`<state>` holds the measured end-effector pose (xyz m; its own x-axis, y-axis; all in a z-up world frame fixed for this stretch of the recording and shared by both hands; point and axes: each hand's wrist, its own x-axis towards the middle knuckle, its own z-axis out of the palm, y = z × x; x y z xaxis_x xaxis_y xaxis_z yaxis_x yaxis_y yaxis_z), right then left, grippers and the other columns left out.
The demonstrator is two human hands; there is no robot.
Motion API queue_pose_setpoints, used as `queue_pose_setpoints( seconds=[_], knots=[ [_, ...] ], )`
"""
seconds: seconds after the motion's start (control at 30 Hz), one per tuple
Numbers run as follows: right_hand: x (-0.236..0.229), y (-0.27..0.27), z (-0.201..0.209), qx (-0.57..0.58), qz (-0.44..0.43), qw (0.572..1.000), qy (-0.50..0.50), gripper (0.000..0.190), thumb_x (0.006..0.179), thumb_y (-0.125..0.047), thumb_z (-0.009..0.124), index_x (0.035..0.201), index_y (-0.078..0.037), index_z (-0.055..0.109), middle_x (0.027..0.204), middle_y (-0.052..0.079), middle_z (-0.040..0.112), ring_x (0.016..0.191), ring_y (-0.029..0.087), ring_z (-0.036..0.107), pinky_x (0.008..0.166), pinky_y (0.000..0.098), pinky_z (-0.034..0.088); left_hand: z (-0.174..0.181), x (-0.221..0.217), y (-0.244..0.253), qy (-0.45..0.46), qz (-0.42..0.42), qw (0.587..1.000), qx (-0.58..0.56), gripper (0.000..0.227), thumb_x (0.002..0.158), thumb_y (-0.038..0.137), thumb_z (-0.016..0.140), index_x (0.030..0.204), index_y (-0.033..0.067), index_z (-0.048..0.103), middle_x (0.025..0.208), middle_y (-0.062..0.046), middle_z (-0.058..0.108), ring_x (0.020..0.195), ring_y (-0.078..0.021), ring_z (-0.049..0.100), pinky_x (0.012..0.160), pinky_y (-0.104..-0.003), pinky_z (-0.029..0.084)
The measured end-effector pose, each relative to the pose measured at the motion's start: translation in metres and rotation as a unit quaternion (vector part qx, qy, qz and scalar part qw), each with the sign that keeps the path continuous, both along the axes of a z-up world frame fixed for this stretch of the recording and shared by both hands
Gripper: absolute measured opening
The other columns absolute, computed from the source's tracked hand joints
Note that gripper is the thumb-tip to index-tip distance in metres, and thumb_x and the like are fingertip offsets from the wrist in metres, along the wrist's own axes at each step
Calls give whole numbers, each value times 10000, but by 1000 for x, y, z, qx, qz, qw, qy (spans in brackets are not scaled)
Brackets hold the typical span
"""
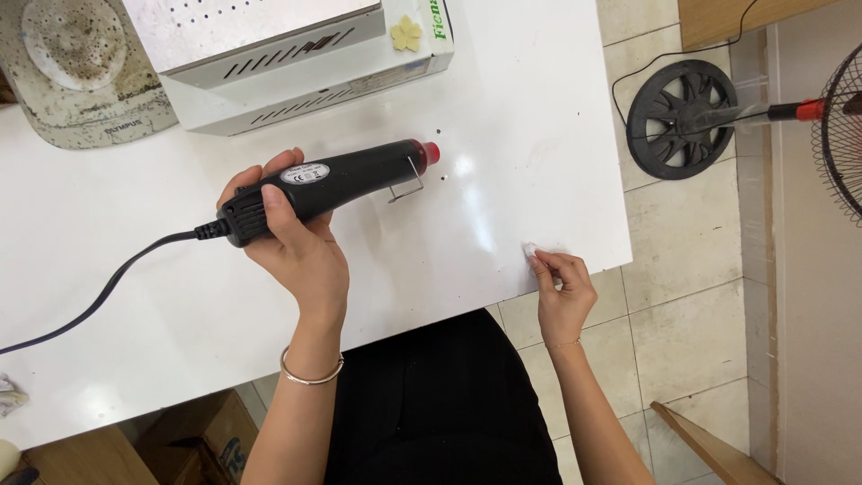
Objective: The recorder cleans a white work table using a heat gun and a cloth or cotton pad to remove wax residue.
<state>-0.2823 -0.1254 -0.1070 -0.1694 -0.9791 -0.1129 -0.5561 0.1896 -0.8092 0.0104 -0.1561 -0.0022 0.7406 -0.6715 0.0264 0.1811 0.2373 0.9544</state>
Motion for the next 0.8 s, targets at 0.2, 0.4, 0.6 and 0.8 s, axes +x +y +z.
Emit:
queue_pose_setpoints(
  seconds=[0.2, 0.4, 0.6, 0.8],
  knots=[
    [16, -30, -15, -86, 65, 992, 67, 87, 910, -113, 786, 996, -98, 789, 989, -4, 689, 923, 122, 607, 837, 280, 487, -4, 7, -2, -7, 0, 1000, -10, 292, 1126, 227, 517, 1350, 81, 399, 1325, -183, 604, 1354, -288, 601, 1009, -457, 625],
    [77, -187, -25, -239, 196, 939, 149, 42, 908, -178, 828, 918, -163, 790, 911, -41, 660, 976, 183, 499, 896, 404, 249, -5, 16, -7, -15, 0, 1000, -22, 299, 1143, 239, 519, 1366, 88, 388, 1346, -185, 603, 1306, -267, 602, 971, -429, 671],
    [85, -119, -35, -247, 315, 905, 143, 229, 789, -19, 735, 834, -241, 769, 949, -47, 677, 1029, 198, 548, 912, 434, 262, -1, 21, -9, 14, 10, 998, -68, 255, 1170, 225, 499, 1333, 67, 382, 1296, -194, 601, 1261, -265, 582, 985, -438, 668],
    [60, -126, -41, -252, 263, 909, 203, 163, 840, -70, 785, 855, -231, 767, 909, -54, 678, 967, 168, 539, 923, 441, 243, 0, 21, -5, 19, 24, 998, -46, 265, 1133, 193, 486, 1351, 78, 389, 1314, -192, 613, 1293, -283, 618, 989, -424, 664]
  ],
)
